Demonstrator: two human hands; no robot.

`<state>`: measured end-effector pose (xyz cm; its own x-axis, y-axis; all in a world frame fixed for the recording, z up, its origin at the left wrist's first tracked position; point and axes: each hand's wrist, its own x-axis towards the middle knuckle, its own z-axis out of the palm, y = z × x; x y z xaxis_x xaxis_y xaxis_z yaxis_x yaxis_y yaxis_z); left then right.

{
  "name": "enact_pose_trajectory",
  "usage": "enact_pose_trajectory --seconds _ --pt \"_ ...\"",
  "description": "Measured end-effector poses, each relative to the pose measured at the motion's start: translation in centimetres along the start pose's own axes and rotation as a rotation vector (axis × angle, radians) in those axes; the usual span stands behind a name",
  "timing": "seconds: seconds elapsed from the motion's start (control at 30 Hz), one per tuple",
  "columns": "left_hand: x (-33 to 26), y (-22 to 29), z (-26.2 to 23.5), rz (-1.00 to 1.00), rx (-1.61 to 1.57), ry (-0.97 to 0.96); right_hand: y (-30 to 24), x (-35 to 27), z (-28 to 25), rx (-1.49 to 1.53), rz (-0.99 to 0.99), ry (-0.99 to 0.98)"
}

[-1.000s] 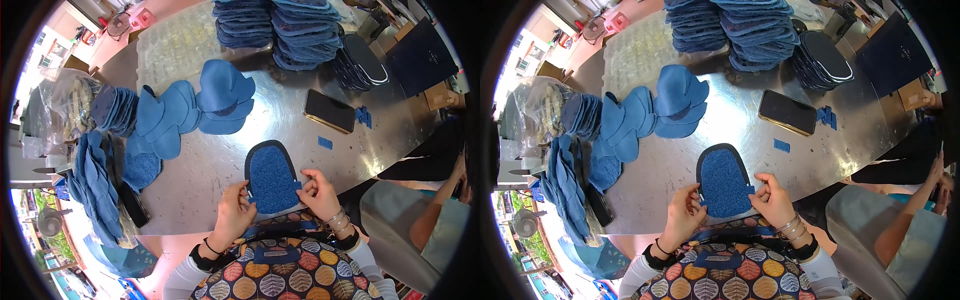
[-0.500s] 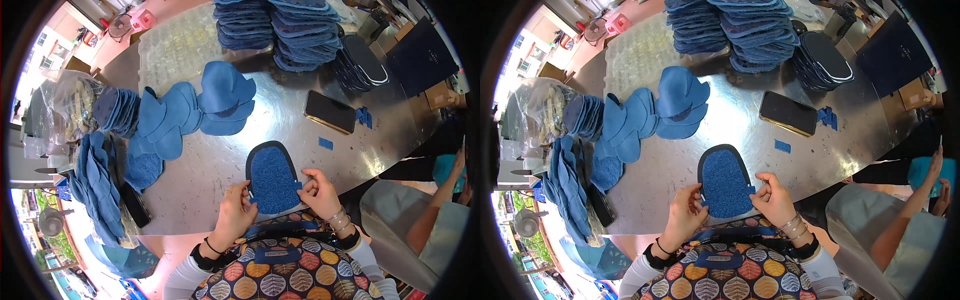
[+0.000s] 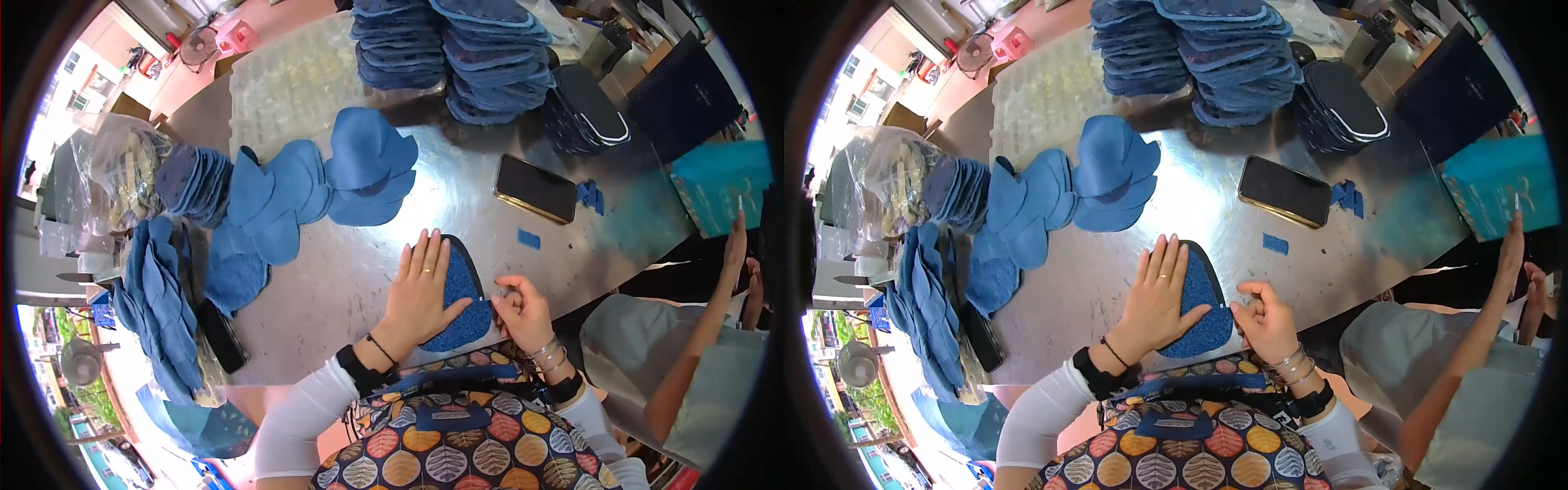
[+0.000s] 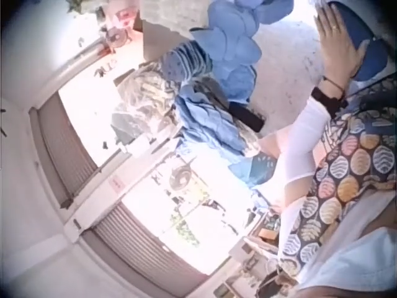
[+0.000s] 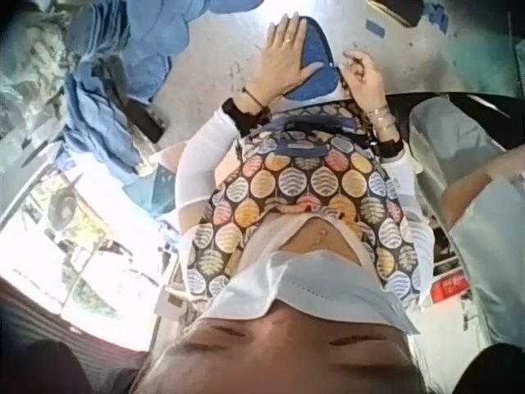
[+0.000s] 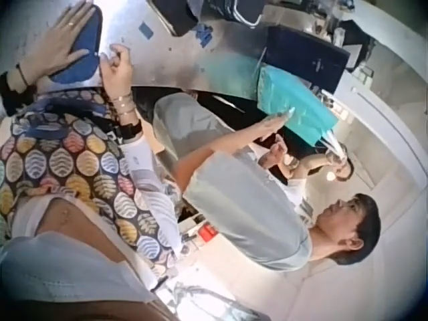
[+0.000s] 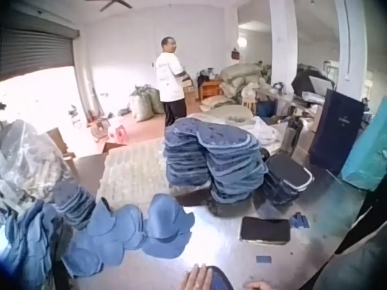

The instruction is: The recorder is assembling blue fabric components for shoes at a stainless steel work table in a factory setting.

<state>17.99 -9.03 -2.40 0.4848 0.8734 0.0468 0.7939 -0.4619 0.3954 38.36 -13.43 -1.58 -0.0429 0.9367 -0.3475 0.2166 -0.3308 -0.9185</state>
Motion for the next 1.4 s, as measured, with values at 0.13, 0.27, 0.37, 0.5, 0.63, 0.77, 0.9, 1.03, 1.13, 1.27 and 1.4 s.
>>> enact_pose_trajectory --seconds 0.13,0.27,0.37,0.5,0.63,0.77,0.9,1.03,1.13,1.27,1.4 --pt "0.4 1.8 1.3 0.146 0.019 -0.088 0.6 0.0 0.2 0.139 0.001 0.092" --pt "-1.3 3.3 1.8 0.335 -0.039 -0.176 1.2 0.1 0.1 0.22 -0.015 0.134" --pt "-3.3 2.9 2.3 0.495 -0.066 -0.165 1.3 0.1 -0.1 0.234 -0.042 0.135" --pt "-5.7 1.6 0.7 0.613 0.064 -0.277 1.4 0.3 -0.1 0.254 -0.034 0.115" --pt "-8.3 -0.6 -1.5 0.554 -0.022 -0.349 2.1 0.4 0.2 0.195 -0.143 0.079" --pt "-10.5 -1.7 -2.8 0.294 -0.073 -0.306 0.6 0.5 0.3 0.169 -0.226 -0.006" --pt "-8.5 -1.3 -4.2 0.01 -0.344 -0.072 -0.3 1.8 0.6 0.155 0.122 -0.141" --pt "-5.9 -0.3 -3.5 -0.241 -0.873 0.199 -1.6 4.2 4.5 -0.306 -0.133 -0.333" --pt "-2.6 1.5 -7.8 -0.473 -0.898 0.165 -5.3 2.5 6.3 -0.318 -0.294 -0.393" --pt "-2.1 -0.7 -8.3 -0.426 -1.062 0.32 -5.4 3.9 5.1 -0.159 -0.469 -0.158" --pt "-0.9 -0.6 -10.1 -0.457 -1.252 0.493 -5.3 4.6 3.6 0.043 -0.246 -0.423"
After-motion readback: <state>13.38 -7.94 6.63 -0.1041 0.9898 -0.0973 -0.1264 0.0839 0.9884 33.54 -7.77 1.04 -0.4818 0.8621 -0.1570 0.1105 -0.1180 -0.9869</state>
